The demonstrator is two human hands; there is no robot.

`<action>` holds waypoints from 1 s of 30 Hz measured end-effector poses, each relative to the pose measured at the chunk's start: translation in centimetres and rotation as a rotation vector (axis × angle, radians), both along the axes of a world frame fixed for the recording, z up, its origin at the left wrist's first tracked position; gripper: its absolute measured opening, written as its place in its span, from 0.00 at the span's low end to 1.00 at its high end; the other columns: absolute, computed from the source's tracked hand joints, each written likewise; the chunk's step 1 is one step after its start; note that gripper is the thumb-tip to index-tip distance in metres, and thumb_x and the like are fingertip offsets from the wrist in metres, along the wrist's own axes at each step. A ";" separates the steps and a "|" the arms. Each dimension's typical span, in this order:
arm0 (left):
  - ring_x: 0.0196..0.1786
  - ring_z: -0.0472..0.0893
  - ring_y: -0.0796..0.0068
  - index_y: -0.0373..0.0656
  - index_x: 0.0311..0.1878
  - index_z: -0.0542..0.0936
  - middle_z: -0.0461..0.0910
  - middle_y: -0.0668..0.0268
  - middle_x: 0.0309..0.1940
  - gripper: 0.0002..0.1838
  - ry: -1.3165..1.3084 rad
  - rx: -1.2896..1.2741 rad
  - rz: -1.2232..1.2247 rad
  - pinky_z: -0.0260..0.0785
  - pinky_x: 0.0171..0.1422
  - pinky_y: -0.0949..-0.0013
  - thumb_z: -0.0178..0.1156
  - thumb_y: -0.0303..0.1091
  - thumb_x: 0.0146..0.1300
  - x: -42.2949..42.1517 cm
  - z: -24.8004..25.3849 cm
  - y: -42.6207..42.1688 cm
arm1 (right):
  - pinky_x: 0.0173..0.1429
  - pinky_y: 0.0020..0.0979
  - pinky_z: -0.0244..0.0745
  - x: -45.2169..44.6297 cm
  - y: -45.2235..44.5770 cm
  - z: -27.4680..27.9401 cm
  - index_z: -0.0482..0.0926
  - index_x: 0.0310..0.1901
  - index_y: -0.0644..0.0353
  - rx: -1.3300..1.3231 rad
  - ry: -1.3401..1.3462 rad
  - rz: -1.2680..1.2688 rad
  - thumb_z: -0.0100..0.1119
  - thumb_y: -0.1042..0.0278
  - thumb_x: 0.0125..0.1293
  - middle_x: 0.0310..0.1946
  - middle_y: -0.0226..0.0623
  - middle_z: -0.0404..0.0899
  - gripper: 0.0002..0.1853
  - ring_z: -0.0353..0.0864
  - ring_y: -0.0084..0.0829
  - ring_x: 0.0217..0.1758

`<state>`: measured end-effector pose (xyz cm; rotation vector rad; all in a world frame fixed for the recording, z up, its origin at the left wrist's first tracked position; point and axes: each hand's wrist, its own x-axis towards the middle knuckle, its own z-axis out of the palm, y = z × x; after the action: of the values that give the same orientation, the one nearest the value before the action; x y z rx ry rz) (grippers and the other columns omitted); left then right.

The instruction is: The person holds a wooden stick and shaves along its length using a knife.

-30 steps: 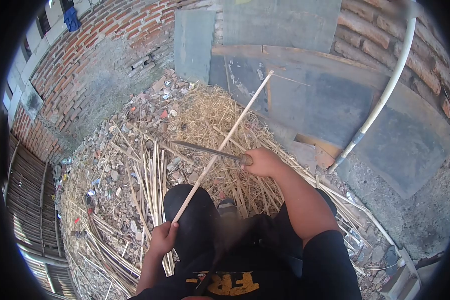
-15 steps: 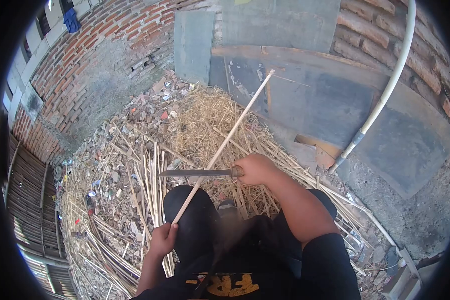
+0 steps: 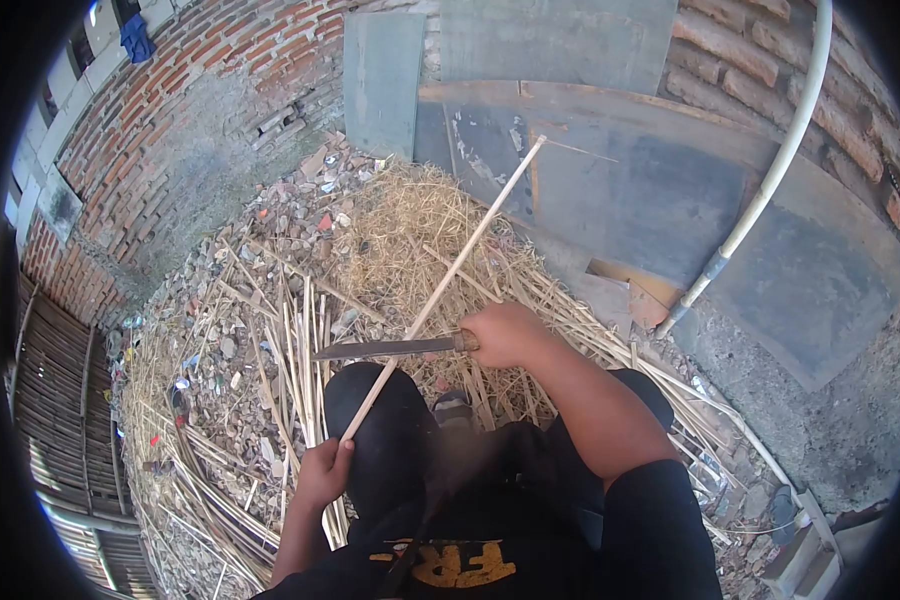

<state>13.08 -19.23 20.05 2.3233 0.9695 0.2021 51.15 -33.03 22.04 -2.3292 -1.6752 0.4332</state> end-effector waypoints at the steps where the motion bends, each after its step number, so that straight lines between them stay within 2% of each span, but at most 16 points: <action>1: 0.22 0.77 0.51 0.36 0.26 0.75 0.74 0.49 0.17 0.27 0.000 0.016 0.007 0.67 0.31 0.52 0.57 0.47 0.80 0.0 -0.2 -0.1 | 0.51 0.51 0.82 0.6 0.1 -0.7 0.87 0.47 0.50 0.036 0.029 -0.003 0.71 0.51 0.61 0.37 0.46 0.87 0.17 0.88 0.51 0.45; 3: 0.22 0.77 0.50 0.36 0.26 0.75 0.74 0.48 0.18 0.27 0.004 0.048 0.019 0.67 0.31 0.52 0.57 0.47 0.80 -0.1 -0.5 -0.2 | 0.51 0.50 0.82 2.2 0.1 -2.2 0.87 0.47 0.51 0.098 0.127 -0.063 0.72 0.51 0.61 0.37 0.47 0.88 0.18 0.88 0.52 0.46; 5: 0.22 0.77 0.44 0.36 0.26 0.74 0.74 0.46 0.17 0.26 -0.030 0.067 0.010 0.67 0.29 0.50 0.58 0.46 0.79 -0.1 -0.6 -0.2 | 0.51 0.49 0.82 4.4 0.1 -3.3 0.88 0.48 0.52 0.146 0.254 -0.174 0.72 0.50 0.61 0.38 0.47 0.88 0.19 0.88 0.52 0.46; 8: 0.22 0.77 0.40 0.36 0.26 0.74 0.74 0.45 0.17 0.26 -0.036 0.057 -0.004 0.67 0.28 0.49 0.59 0.46 0.78 -0.2 -0.5 -0.1 | 0.52 0.48 0.82 5.8 -0.2 -4.1 0.88 0.49 0.52 0.155 0.212 -0.288 0.73 0.51 0.61 0.40 0.47 0.89 0.19 0.88 0.52 0.46; 14: 0.22 0.77 0.40 0.36 0.26 0.74 0.74 0.45 0.17 0.26 -0.008 0.023 -0.010 0.67 0.29 0.48 0.58 0.46 0.79 0.3 0.1 0.1 | 0.52 0.48 0.81 0.5 -0.6 -0.3 0.88 0.47 0.53 -0.010 0.069 -0.113 0.72 0.52 0.61 0.38 0.47 0.88 0.18 0.88 0.52 0.47; 17: 0.22 0.76 0.40 0.36 0.26 0.74 0.73 0.45 0.17 0.26 0.008 0.021 -0.009 0.66 0.28 0.49 0.58 0.46 0.79 0.2 0.0 0.1 | 0.48 0.51 0.79 0.3 -0.2 -0.1 0.87 0.47 0.52 -0.029 0.097 -0.002 0.75 0.46 0.60 0.34 0.48 0.86 0.21 0.87 0.52 0.43; 19: 0.22 0.76 0.40 0.36 0.27 0.74 0.73 0.45 0.17 0.26 -0.004 0.031 -0.003 0.66 0.28 0.49 0.57 0.46 0.79 0.0 -0.2 -0.1 | 0.52 0.47 0.80 2.5 0.0 -1.0 0.87 0.50 0.57 -0.004 0.271 -0.048 0.74 0.48 0.61 0.38 0.48 0.87 0.23 0.87 0.49 0.46; 21: 0.22 0.76 0.39 0.37 0.26 0.73 0.73 0.45 0.17 0.26 -0.016 0.061 -0.009 0.66 0.29 0.48 0.57 0.46 0.79 0.0 -0.4 0.0 | 0.55 0.44 0.80 5.7 0.3 -4.5 0.86 0.52 0.60 0.065 0.468 -0.151 0.74 0.49 0.62 0.40 0.50 0.88 0.25 0.88 0.48 0.47; 24: 0.23 0.77 0.38 0.36 0.26 0.73 0.73 0.44 0.17 0.25 -0.005 0.070 -0.013 0.67 0.29 0.48 0.58 0.45 0.79 0.0 -0.2 -0.1 | 0.57 0.45 0.81 6.8 0.3 -5.9 0.86 0.52 0.63 0.175 0.327 -0.325 0.74 0.52 0.62 0.43 0.53 0.89 0.25 0.89 0.50 0.50; 26: 0.23 0.77 0.37 0.36 0.26 0.73 0.73 0.44 0.17 0.25 0.000 0.049 -0.017 0.67 0.30 0.47 0.58 0.45 0.78 0.0 -0.1 0.2 | 0.57 0.45 0.81 6.3 0.2 -5.5 0.86 0.52 0.61 0.153 0.268 -0.319 0.73 0.53 0.61 0.43 0.52 0.88 0.23 0.88 0.51 0.50; 30: 0.19 0.73 0.46 0.36 0.25 0.72 0.71 0.47 0.15 0.26 -0.012 0.010 -0.014 0.65 0.28 0.51 0.59 0.45 0.78 0.1 -0.4 0.4 | 0.56 0.47 0.81 3.5 -0.3 -2.3 0.86 0.48 0.56 0.014 0.268 -0.188 0.73 0.52 0.61 0.42 0.48 0.88 0.20 0.88 0.52 0.50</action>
<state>13.14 -18.82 19.60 2.3347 0.9486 0.2155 54.70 -33.31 19.76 -2.2729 -1.3207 0.6584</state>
